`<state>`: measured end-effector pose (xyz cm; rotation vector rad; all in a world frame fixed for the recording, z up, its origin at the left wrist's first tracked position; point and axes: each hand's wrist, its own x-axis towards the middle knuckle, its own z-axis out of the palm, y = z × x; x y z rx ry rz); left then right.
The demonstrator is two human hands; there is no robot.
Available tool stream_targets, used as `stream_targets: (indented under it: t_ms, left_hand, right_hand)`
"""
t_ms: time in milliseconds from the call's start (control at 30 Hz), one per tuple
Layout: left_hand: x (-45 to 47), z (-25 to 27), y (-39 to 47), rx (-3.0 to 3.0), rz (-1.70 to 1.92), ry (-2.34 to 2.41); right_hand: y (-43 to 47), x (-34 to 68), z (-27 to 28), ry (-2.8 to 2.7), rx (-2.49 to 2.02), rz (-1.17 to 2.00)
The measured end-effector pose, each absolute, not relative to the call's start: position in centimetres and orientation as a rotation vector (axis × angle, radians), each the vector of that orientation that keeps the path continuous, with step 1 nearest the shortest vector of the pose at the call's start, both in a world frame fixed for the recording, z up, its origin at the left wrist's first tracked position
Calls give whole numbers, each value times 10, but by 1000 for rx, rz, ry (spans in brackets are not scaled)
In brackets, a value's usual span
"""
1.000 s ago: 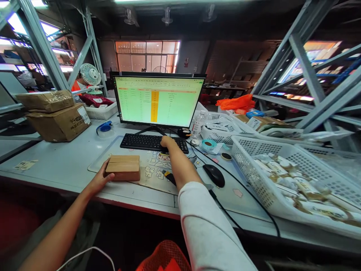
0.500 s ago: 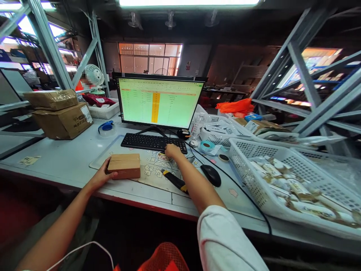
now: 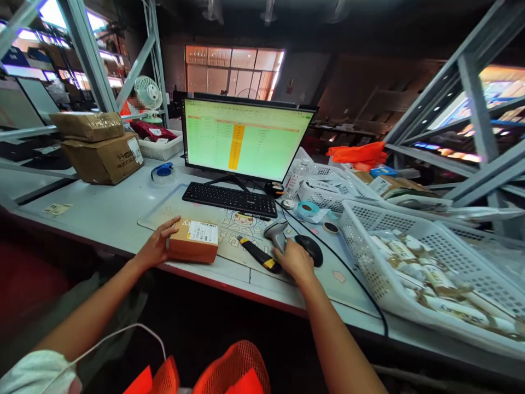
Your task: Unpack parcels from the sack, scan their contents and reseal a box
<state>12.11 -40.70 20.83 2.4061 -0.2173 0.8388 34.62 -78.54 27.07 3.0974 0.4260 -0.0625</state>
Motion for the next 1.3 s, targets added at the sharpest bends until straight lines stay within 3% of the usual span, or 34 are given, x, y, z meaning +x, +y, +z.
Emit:
stream_targets:
  t_ms: [133, 233, 367, 467, 600, 767, 967, 1133, 1300]
  left_hand:
    - [115, 205, -405, 2428, 832, -248]
    - [114, 205, -404, 2430, 862, -293]
    - [114, 206, -405, 2453, 853, -281]
    - [113, 206, -405, 2456, 856, -267]
    - [114, 206, -406, 2499, 807, -207]
    - [113, 205, -412, 2438, 950, -234]
    - [115, 198, -415, 2327, 858, 170]
    - [126, 201, -412, 2225, 642, 415]
    - [127, 209, -410, 2151, 534, 524]
  right_hand:
    - [-771, 344, 276, 388, 3175, -91]
    - [-766, 347, 307, 414, 3340, -289]
    - [-763, 337, 363, 963, 3479, -982]
    - [-751, 317, 397, 1402, 3242, -1587]
    - [-730, 297, 421, 1504, 2988, -1783]
    - [-732, 311, 401, 1455, 3214, -1373]
    - [-769, 354, 316, 891, 3311, -159]
    - [-788, 356, 274, 404, 3156, -25]
    - [-757, 358, 305, 474, 3207, 365]
